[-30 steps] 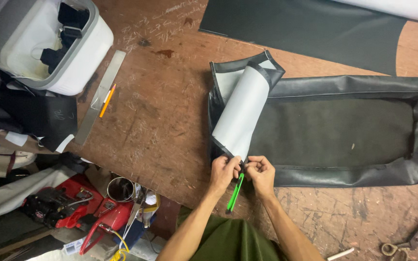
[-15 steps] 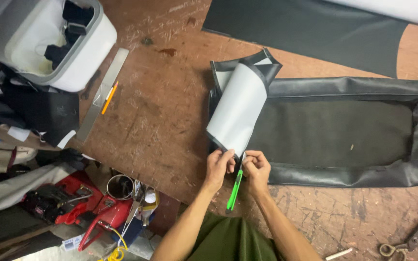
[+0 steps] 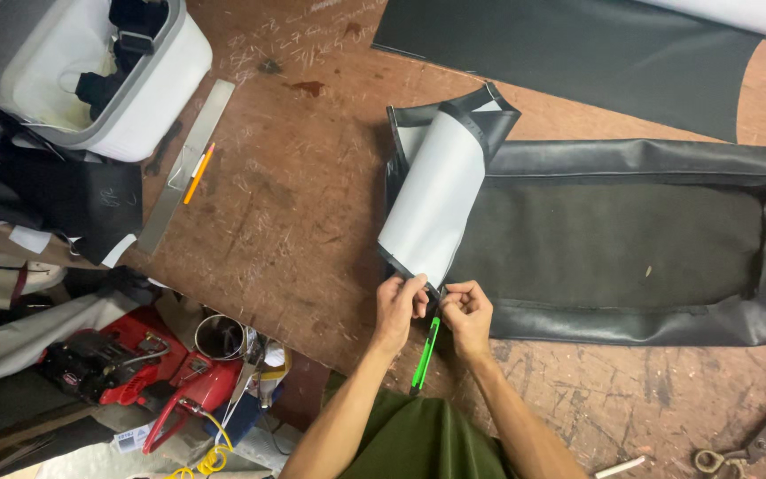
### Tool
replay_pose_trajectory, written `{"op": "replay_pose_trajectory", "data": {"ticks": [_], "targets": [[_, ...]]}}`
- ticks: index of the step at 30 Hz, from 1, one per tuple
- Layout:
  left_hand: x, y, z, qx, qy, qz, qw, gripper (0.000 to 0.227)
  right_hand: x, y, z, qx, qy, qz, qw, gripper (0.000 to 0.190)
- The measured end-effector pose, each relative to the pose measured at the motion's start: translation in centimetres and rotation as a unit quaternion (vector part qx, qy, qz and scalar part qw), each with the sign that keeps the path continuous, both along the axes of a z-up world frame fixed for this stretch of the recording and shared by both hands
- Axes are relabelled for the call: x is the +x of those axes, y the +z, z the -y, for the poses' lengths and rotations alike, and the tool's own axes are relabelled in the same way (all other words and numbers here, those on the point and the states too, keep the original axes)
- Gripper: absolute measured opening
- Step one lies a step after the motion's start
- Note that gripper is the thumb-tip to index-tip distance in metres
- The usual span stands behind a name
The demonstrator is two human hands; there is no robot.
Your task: The person peels back a layer of fabric from a piece of upholstered furniture using a green utility knife.
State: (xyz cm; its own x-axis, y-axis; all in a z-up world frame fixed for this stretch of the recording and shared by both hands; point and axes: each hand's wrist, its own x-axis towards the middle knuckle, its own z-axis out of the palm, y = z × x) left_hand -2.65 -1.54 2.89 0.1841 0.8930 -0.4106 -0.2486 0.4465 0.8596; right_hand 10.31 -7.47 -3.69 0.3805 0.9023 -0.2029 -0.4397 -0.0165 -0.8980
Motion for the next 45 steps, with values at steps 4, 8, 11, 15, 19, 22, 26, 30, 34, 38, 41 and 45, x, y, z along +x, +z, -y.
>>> {"op": "replay_pose_trajectory", "data": {"ticks": [4,8,11,15,19,22,26,30,34,38,41,45], "targets": [[0.2,0.5,0.2,-0.008,-0.009,0.002,1.0,0.021,0.1,0.1,0.3,-0.002,-0.001,0.012,1.0,0.023],[-0.2,0.5,-0.2,-0.032,0.035,0.038,0.998,0.018,0.0,0.3,-0.3,-0.028,-0.014,0.001,1.0,0.027],[-0.6,-0.1,-0.8,-0.052,0.132,0.176,0.974,0.02,-0.1,0.2,-0.3,0.011,-0.027,-0.069,0.997,0.023],[-0.8,-0.2,-1.4,-0.046,0.131,0.126,0.982,0.021,0.0,0.0,-0.5,0.006,-0.025,-0.075,0.997,0.023],[-0.5,1.0,-1.3,0.038,0.066,-0.023,0.997,0.023,0.1,-0.4,-0.4,0.006,-0.034,-0.074,0.997,0.022],[-0.5,2.4,-0.5,0.122,-0.005,-0.169,0.978,0.029,0.2,-0.6,-0.4,-0.002,-0.062,-0.105,0.993,0.021],[0.3,3.3,-0.3,0.266,-0.079,-0.372,0.886,0.042,0.8,-0.2,-0.1,-0.002,-0.054,-0.112,0.992,0.021],[0.7,3.9,-0.9,0.273,-0.122,-0.501,0.812,0.03,0.3,1.2,-0.4,-0.014,-0.027,-0.109,0.994,0.022],[0.0,3.8,-1.7,0.188,-0.135,-0.47,0.852,0.031,-1.4,1.2,-0.8,-0.008,-0.029,-0.102,0.994,0.019],[-1.2,3.3,-2.9,0.087,-0.115,-0.359,0.922,0.023,-2.2,0.5,-1.7,0.009,-0.022,-0.097,0.995,0.017],[-1.9,2.2,-2.6,0.078,-0.11,-0.301,0.944,0.021,-2.2,-0.3,-0.9,0.011,-0.009,-0.055,0.998,0.019],[-2.1,1.0,-2.8,0.055,-0.088,-0.266,0.958,0.02,-2.4,-0.9,-1.0,0.001,-0.018,-0.035,0.999,0.022]]}}
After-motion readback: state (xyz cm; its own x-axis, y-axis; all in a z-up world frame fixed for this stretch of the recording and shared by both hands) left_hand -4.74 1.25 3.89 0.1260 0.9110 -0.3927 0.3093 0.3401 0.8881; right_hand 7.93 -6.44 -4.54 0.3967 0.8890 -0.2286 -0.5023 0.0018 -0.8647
